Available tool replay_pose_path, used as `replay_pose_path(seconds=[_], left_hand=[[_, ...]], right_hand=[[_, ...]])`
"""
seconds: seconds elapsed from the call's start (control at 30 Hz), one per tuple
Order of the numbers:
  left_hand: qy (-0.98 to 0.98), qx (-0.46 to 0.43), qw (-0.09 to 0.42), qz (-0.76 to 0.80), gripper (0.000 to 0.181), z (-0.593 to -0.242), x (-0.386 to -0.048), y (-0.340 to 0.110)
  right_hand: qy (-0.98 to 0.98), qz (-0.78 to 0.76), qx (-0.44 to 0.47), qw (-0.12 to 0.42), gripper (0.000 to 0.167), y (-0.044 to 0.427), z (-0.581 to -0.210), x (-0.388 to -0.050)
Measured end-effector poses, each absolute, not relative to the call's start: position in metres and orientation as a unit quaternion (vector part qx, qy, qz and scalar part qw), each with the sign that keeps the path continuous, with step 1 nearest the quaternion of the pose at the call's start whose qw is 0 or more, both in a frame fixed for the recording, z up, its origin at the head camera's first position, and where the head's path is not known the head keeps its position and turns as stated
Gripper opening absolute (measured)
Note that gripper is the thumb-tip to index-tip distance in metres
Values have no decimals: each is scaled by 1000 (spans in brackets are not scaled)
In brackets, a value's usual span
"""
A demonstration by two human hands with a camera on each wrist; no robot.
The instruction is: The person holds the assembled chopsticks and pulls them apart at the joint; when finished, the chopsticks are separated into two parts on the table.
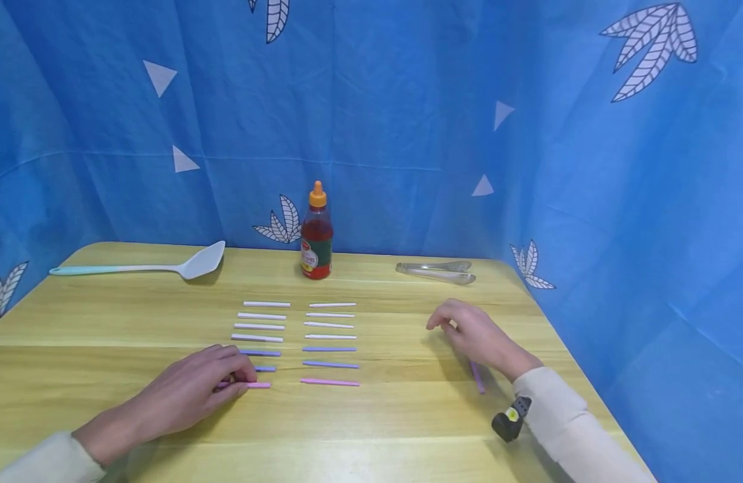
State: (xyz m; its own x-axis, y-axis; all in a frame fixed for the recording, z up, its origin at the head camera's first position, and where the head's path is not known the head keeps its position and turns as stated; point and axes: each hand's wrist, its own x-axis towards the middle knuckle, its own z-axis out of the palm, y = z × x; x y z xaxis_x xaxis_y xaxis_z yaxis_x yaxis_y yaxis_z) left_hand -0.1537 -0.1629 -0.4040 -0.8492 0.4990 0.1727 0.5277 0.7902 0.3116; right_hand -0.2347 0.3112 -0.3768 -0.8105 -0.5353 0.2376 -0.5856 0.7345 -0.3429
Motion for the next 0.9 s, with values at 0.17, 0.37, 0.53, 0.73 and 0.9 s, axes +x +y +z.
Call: replay_pose_path(seconds=[0.17,0.37,0.53,0.73,0.9], left_hand=[[-945,-274,38,-176,14,-404,-155,-163],[-945,-273,37,-178,15,-404,-155,-163],[-945,-273,39,-176,15,-404,-155,-163],[-945,-273,42,-175,14,-404,-155,-163],[-944,-275,43,-175,13,-403,-154,-163]], right_hand=[[-925,142,344,81,42,342,-386,-239],[-910,121,382,108,46,358,-395,-241],[-924,125,348,93,35,362,-396,-240],[-934,132,323,81,26,365,-396,-240],[-940,134,306,67,20,366,-396,-242]])
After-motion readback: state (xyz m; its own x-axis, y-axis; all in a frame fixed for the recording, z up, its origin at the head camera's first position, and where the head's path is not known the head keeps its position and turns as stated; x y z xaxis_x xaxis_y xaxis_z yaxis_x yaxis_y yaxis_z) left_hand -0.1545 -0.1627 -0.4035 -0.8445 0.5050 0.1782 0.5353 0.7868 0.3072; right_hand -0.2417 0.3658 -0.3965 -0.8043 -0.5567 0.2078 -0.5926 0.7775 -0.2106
